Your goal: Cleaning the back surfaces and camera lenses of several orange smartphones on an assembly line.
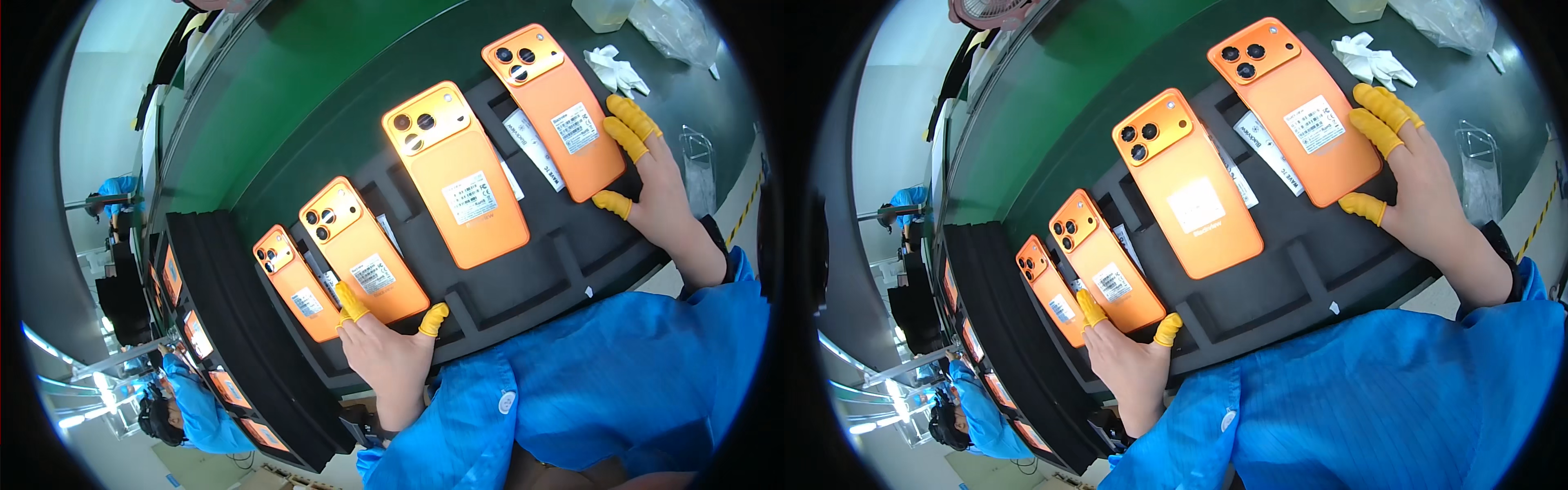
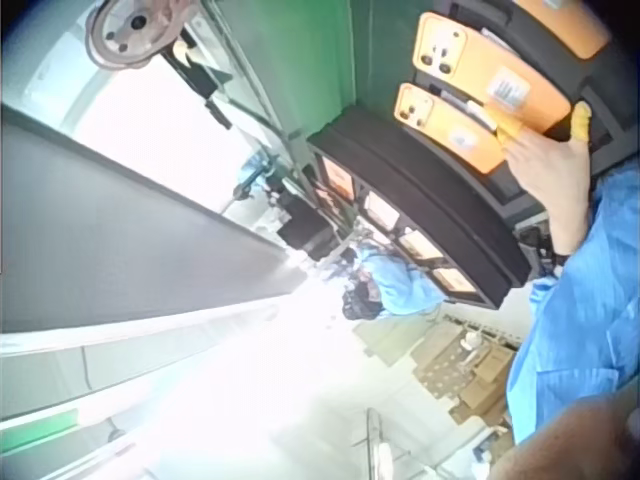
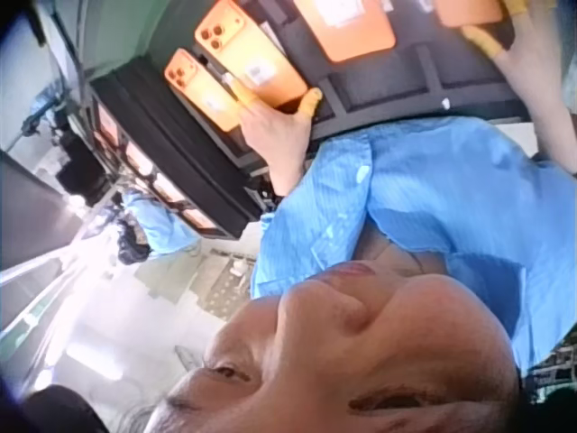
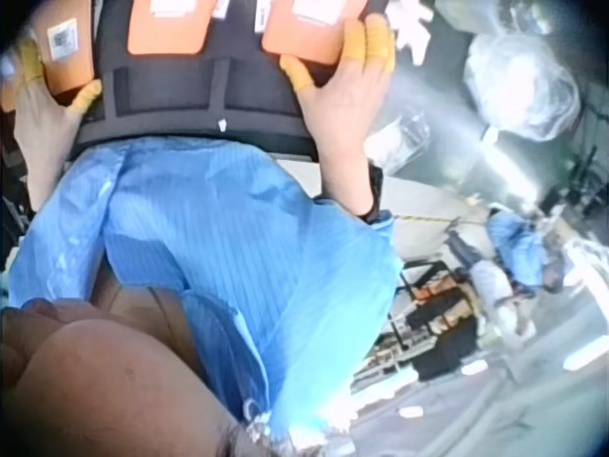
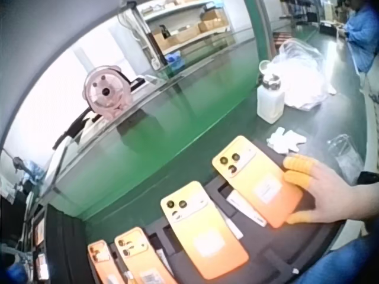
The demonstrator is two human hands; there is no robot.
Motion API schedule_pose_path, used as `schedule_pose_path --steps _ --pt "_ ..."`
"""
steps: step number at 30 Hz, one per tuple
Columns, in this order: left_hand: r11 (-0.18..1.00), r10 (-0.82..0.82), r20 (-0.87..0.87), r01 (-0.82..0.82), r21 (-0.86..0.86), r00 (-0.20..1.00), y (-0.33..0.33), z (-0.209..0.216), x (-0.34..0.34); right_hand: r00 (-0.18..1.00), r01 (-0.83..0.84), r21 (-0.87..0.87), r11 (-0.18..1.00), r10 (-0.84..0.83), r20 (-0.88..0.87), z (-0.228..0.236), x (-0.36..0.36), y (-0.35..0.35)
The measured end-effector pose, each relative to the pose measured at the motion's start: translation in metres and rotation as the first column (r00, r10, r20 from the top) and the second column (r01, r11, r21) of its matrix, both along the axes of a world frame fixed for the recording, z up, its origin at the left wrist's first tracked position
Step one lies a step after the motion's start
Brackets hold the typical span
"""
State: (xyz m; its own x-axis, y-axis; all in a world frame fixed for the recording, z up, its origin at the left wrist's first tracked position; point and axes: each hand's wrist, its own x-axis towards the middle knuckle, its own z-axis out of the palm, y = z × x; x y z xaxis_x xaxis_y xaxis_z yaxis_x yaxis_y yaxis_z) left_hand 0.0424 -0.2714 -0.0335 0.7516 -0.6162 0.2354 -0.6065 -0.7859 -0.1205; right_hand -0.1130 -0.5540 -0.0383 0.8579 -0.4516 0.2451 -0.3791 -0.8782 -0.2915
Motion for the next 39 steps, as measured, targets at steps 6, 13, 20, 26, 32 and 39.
schedule_pose_path --steps 6,13,20,26,32,39 --pt "0.995 0.016 -0.035 -0.013 0.103 0.999 -0.008 -0.006 0.001 1.0 0.007 -0.016 1.0 -0.007 -0.02 -0.003 -0.001 -0.007" --pt "0.998 0.012 -0.088 -0.006 0.067 0.996 0.008 -0.003 0.0 0.998 0.001 -0.039 0.999 -0.003 -0.063 0.002 -0.002 -0.005" --pt "0.999 0.031 -0.124 -0.027 0.034 0.992 0.01 0.001 -0.001 0.998 -0.008 -0.047 0.999 0.005 -0.066 0.002 -0.001 -0.006" --pt "1.0 -0.01 -0.107 0.009 -0.004 0.994 0.009 -0.01 0.002 0.996 0.014 -0.054 0.998 -0.019 -0.086 -0.001 -0.005 -0.004" --pt "0.999 0.022 -0.1 -0.02 0.025 0.995 0.013 0.003 -0.003 0.997 -0.009 -0.059 0.998 0.004 -0.072 0.006 -0.002 -0.004" --pt "1.0 -0.001 -0.09 -0.001 -0.023 0.996 0.008 -0.008 0.002 0.997 -0.002 -0.067 0.998 -0.004 -0.082 -0.001 -0.003 -0.004"
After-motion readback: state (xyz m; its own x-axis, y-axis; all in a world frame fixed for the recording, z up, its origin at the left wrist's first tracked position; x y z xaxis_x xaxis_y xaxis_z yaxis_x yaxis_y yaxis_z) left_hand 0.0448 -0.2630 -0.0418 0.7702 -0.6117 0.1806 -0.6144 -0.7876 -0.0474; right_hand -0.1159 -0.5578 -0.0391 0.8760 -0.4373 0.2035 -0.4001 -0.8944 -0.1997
